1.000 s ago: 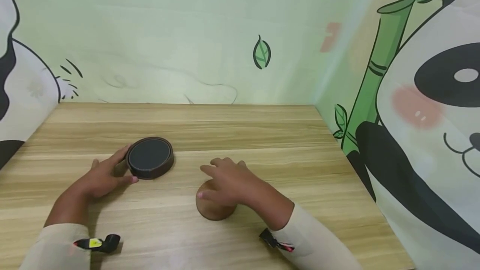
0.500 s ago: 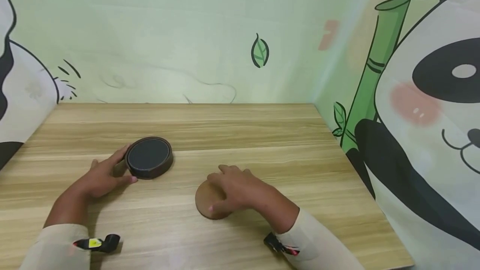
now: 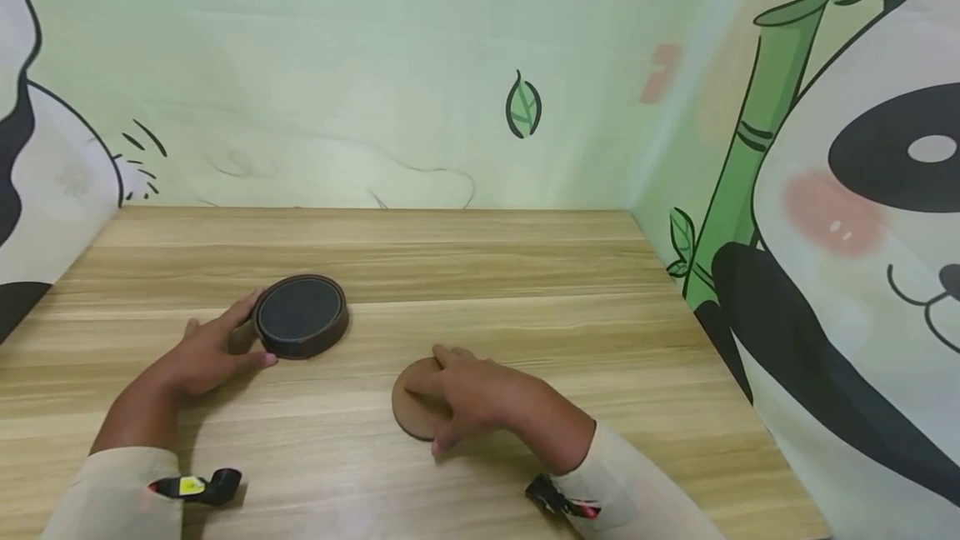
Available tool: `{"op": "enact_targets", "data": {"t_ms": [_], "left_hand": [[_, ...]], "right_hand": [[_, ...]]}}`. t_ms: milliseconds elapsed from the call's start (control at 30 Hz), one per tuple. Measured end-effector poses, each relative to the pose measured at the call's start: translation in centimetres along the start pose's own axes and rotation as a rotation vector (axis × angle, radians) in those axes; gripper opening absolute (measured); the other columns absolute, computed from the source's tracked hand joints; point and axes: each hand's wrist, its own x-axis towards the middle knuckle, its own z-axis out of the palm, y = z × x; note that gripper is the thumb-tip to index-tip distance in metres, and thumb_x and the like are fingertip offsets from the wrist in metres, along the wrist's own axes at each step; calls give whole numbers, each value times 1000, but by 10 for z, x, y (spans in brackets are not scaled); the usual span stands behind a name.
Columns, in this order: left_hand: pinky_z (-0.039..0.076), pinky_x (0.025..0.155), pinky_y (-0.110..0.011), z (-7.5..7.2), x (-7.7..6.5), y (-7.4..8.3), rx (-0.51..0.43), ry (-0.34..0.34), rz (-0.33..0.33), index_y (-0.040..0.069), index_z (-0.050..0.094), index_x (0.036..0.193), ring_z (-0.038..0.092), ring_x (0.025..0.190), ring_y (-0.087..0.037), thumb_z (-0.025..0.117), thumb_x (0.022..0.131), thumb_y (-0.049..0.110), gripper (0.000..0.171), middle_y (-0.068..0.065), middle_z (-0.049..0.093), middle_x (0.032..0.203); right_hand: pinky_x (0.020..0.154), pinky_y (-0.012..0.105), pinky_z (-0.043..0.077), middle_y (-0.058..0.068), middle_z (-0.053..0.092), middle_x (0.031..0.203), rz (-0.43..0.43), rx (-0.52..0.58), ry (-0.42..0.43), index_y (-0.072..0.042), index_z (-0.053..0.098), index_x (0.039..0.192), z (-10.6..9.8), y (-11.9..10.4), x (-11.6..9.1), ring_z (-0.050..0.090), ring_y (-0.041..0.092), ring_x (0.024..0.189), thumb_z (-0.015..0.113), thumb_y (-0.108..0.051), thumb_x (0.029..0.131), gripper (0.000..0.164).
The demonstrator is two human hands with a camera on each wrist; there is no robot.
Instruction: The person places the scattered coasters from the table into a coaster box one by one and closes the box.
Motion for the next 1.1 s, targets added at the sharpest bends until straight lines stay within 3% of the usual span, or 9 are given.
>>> {"op": "enact_targets", "data": {"t_ms": [400, 633, 1100], "left_hand": [[-13, 123, -88, -1, 0, 3, 1, 3, 2, 10, 14, 176, 20, 161, -65, 85, 95, 37, 112, -33, 21, 177], [-13, 124, -88, 0, -1, 4, 1, -2, -13, 10, 14, 176, 19, 162, -65, 85, 94, 38, 112, -34, 21, 177], [-13, 123, -89, 0, -1, 3, 1, 1, 0, 10, 14, 176, 19, 162, -64, 86, 93, 38, 113, -33, 22, 177]], "right_hand": [[127, 50, 47, 26, 30, 178, 27, -31, 3, -28, 55, 162, 0, -3, 4, 37, 43, 163, 94, -29, 88, 83], [124, 49, 50, 27, 37, 173, -19, -92, 14, -27, 57, 160, 2, 0, 5, 41, 41, 160, 94, -30, 89, 80], [109, 43, 58, 23, 53, 156, -63, -127, 66, -29, 65, 153, 3, 3, 8, 55, 31, 139, 97, -36, 83, 77]]}}
